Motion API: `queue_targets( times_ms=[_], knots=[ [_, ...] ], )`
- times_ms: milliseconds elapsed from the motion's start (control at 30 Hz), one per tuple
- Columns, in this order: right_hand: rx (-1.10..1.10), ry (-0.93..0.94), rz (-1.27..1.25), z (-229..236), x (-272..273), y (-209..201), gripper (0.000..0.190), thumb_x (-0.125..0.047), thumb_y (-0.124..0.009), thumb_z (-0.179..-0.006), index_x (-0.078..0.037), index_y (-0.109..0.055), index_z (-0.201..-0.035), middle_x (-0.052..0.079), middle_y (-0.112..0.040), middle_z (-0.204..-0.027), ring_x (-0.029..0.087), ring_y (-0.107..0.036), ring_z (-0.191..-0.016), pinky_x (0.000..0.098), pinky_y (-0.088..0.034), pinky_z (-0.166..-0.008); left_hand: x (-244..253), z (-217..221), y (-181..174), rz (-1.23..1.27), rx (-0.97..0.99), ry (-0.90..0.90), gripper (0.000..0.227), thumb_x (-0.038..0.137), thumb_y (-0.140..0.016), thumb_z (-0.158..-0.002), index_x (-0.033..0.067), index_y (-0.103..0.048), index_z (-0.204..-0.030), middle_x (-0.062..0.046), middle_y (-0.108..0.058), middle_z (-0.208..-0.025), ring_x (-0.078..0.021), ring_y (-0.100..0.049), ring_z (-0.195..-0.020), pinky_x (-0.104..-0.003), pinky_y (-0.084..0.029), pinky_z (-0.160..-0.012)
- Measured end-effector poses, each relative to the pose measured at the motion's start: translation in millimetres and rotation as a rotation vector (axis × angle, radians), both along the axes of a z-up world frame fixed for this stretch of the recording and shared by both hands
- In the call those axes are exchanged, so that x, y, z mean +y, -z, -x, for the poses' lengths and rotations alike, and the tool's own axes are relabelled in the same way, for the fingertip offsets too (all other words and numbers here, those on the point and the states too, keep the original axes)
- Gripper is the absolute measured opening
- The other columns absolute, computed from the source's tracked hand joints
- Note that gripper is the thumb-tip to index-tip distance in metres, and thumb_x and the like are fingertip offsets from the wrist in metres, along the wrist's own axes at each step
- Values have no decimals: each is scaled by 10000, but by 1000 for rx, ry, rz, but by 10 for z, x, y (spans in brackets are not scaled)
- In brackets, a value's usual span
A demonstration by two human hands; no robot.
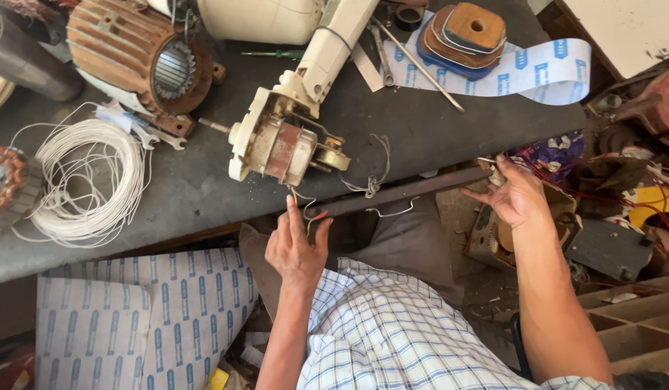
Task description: The person disassembles a white handheld appliance using a screwdriver, removing the outer casing to expose the internal motor and wiring. They then open a drawer and retrieve a small electrical component before handling the exposed wires of the motor.
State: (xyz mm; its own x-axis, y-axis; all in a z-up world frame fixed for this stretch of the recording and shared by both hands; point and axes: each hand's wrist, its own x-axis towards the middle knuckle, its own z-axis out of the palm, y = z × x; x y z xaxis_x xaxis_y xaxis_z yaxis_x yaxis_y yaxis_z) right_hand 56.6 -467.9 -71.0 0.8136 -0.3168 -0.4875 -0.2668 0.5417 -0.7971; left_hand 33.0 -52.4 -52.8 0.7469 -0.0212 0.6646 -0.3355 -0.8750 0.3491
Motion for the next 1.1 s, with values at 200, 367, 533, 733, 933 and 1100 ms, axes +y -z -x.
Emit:
queue_targets(
  times_ms=[200,367,533,733,933,1100],
  knots=[
    [-4,43,-36,-144,7,110,365,-185,-576,-999,-152,-535,-1361,25,-481,-1442,359,-404,-1358,798,-391,-1028,-34,-126,59,54,5,-4,840,327,-849,-868,-34,-427,-1498,-117,-625,-894,-289,-565,-628,-393,-448,-554],
    [15,47,-38,-189,-13,160,399,-179,-571,-1015,-147,-506,-1408,62,-443,-1474,386,-322,-1403,809,-390,-1037,-30,-147,89,65,-28,-1,855,313,-853,-877,-36,-399,-1512,-107,-610,-883,-271,-546,-610,-386,-428,-536],
    [-38,75,-58,-78,-93,297,439,-261,-537,-1057,-185,-476,-1485,60,-434,-1541,366,-322,-1475,751,-370,-1053,-1,-121,-22,214,59,47,971,250,-866,-836,-18,-293,-1573,-100,-638,-912,-239,-583,-628,-349,-456,-544],
    [252,-144,374,118,-418,729,384,-221,-532,-1031,-103,-538,-1397,124,-580,-1392,352,-567,-1302,671,-434,-1103,140,160,-201,1282,437,397,978,149,-687,-880,95,-122,-1676,-109,-659,-1000,-142,-592,-695,-263,-502,-643],
    [408,-1048,899,97,145,1072,289,-298,-635,-963,-221,-790,-1193,75,-655,-1390,282,-580,-1267,450,-417,-1115,264,321,-261,2019,568,668,719,79,-530,-1020,84,-238,-1677,-191,-658,-1083,-169,-624,-788,-315,-551,-744],
    [37,-1283,807,-20,1116,1307,295,-306,-688,-926,-166,-795,-1163,97,-661,-1302,239,-586,-1234,385,-454,-1056,320,366,-255,2032,602,736,620,96,-512,-1099,45,-286,-1675,-263,-682,-1197,-257,-697,-954,-386,-563,-918]
  ],
)
